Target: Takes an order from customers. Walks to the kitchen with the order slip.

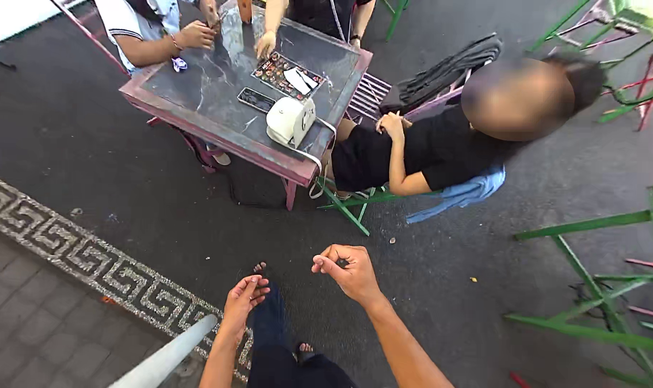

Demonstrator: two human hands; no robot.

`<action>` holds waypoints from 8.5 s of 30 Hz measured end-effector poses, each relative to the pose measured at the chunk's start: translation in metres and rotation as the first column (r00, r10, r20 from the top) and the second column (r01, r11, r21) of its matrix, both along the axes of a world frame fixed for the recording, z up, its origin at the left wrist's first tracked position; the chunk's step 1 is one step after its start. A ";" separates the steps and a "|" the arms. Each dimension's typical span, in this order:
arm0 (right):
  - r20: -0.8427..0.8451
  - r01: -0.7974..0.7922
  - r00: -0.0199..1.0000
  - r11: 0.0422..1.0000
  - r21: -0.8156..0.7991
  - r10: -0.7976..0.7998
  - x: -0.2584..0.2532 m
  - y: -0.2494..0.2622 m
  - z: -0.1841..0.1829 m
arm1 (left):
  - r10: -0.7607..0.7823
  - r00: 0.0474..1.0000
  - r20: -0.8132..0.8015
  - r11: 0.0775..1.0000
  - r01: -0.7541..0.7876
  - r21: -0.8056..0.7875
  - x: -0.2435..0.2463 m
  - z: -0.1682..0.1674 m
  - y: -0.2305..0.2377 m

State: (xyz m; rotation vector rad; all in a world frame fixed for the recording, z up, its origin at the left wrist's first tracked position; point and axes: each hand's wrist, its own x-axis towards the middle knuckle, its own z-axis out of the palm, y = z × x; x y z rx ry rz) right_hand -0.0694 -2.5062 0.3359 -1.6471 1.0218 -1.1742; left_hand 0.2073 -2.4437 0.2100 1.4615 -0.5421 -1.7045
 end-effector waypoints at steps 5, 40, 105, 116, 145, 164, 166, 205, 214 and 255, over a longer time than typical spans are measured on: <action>-0.052 0.072 0.996 0.993 0.089 -0.068 0.024 -0.137 -0.016 | 0.050 0.998 0.039 0.988 -0.055 0.141 0.050 -0.032 -0.121; -0.838 0.494 0.516 0.860 0.123 -0.177 -0.047 -0.785 -0.181 | -0.384 0.161 0.909 0.715 0.675 0.182 -0.029 -0.026 -0.861; 0.233 0.438 0.631 0.588 0.680 -0.740 -0.030 -0.740 -0.053 | -0.244 0.051 0.968 0.742 0.653 0.153 -0.008 -0.065 -0.993; 0.132 0.498 0.676 0.582 0.643 -0.725 -0.014 -0.714 -0.073 | -0.259 0.145 0.955 0.772 0.625 0.115 -0.015 -0.061 -1.006; -0.112 0.738 0.515 0.373 0.562 -0.850 0.106 -0.688 -0.128 | -0.178 0.384 0.906 0.771 0.627 -0.114 -0.011 -0.081 -0.988; -0.179 0.768 0.498 0.335 0.546 -0.849 0.113 -0.698 -0.136 | -0.145 0.435 0.888 0.769 0.614 -0.175 -0.008 -0.087 -0.984; -0.167 0.759 0.512 0.353 0.547 -0.842 0.114 -0.696 -0.133 | -0.145 0.446 0.883 0.767 0.614 -0.184 -0.009 -0.085 -0.984; 0.466 0.257 0.828 0.950 0.176 -0.311 0.111 -0.736 -0.059 | -0.304 0.889 -0.342 0.940 0.224 -0.256 0.033 0.044 -0.908; 0.428 0.370 0.811 0.917 0.153 -0.398 0.086 -0.738 -0.050 | -0.397 0.863 -0.313 0.900 0.299 -0.316 0.037 0.049 -0.903; 0.539 0.428 0.604 0.810 0.400 -0.586 0.162 -0.605 -0.079 | -0.100 0.994 -0.050 0.982 0.090 -0.168 0.066 0.035 -0.782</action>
